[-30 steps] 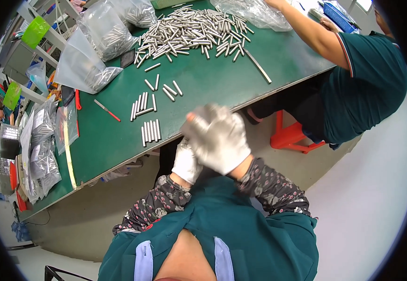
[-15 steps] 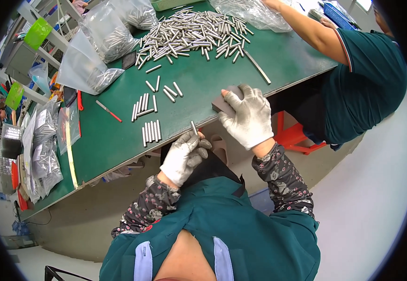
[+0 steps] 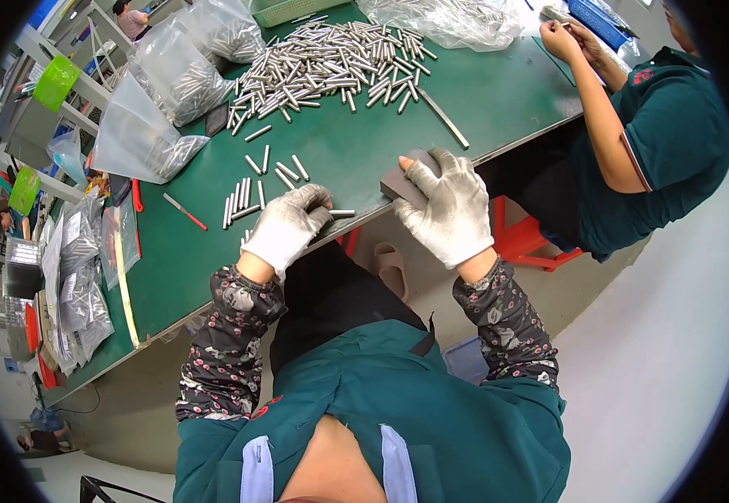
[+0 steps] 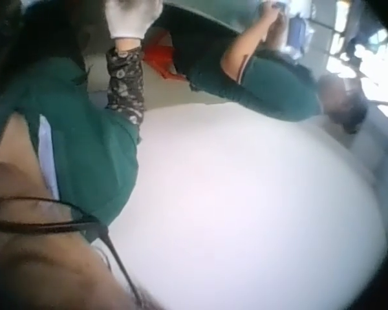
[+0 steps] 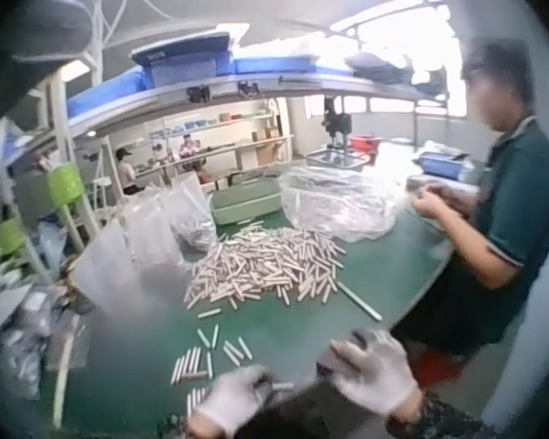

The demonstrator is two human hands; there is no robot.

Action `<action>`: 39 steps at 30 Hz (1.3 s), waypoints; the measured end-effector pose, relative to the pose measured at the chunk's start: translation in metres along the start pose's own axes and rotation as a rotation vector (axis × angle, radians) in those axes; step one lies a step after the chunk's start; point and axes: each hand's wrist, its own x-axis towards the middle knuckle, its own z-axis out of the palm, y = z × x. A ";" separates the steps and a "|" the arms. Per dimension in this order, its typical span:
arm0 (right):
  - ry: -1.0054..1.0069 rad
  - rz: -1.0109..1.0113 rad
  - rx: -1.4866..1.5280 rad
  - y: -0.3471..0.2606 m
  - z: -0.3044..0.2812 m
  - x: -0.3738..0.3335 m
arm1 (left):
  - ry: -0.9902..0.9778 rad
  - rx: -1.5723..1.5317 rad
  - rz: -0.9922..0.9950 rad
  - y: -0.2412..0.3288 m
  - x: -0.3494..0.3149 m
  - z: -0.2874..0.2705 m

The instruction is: Organizing small metal rods into aligned bundles using a rectangular jig on a factory workbench.

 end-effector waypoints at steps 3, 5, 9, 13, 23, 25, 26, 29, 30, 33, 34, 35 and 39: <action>-0.020 -0.043 0.022 0.004 0.000 0.000 | -0.011 -0.062 -0.016 -0.002 0.003 0.000; -0.019 -0.081 0.036 0.005 0.001 0.003 | -0.011 -0.060 -0.010 -0.006 0.004 0.001; -0.073 -0.189 0.130 -0.001 0.002 0.005 | -0.024 -0.101 -0.010 -0.006 0.003 -0.001; -0.279 -0.509 0.300 -0.023 0.006 0.005 | -0.016 -0.020 0.042 -0.008 0.005 -0.001; -0.165 -0.537 0.133 -0.005 0.019 0.018 | -0.082 0.115 -0.060 0.001 0.014 -0.005; -0.056 -0.273 -0.015 0.013 0.019 0.040 | -0.131 0.047 -0.103 0.002 0.015 -0.007; -0.023 -0.299 -0.014 0.014 0.014 0.040 | -0.147 0.072 -0.119 -0.001 0.015 -0.005; -0.146 -0.601 0.228 -0.011 0.007 0.028 | -0.177 0.106 -0.144 0.001 0.021 -0.007; -0.258 -0.648 0.193 -0.016 0.012 0.022 | -0.156 0.100 -0.100 0.000 0.021 -0.008; -0.071 -0.289 -0.025 0.009 0.018 0.049 | -0.162 0.075 -0.059 -0.003 0.022 -0.007; -0.033 -0.338 0.004 0.011 0.014 0.050 | -0.189 0.056 -0.061 -0.006 0.023 -0.007; -0.114 -0.417 0.055 0.005 0.013 0.043 | -0.215 0.038 -0.063 -0.008 0.025 -0.008; -0.147 -0.518 0.142 -0.001 0.023 0.023 | -0.231 0.061 -0.110 0.006 0.024 -0.014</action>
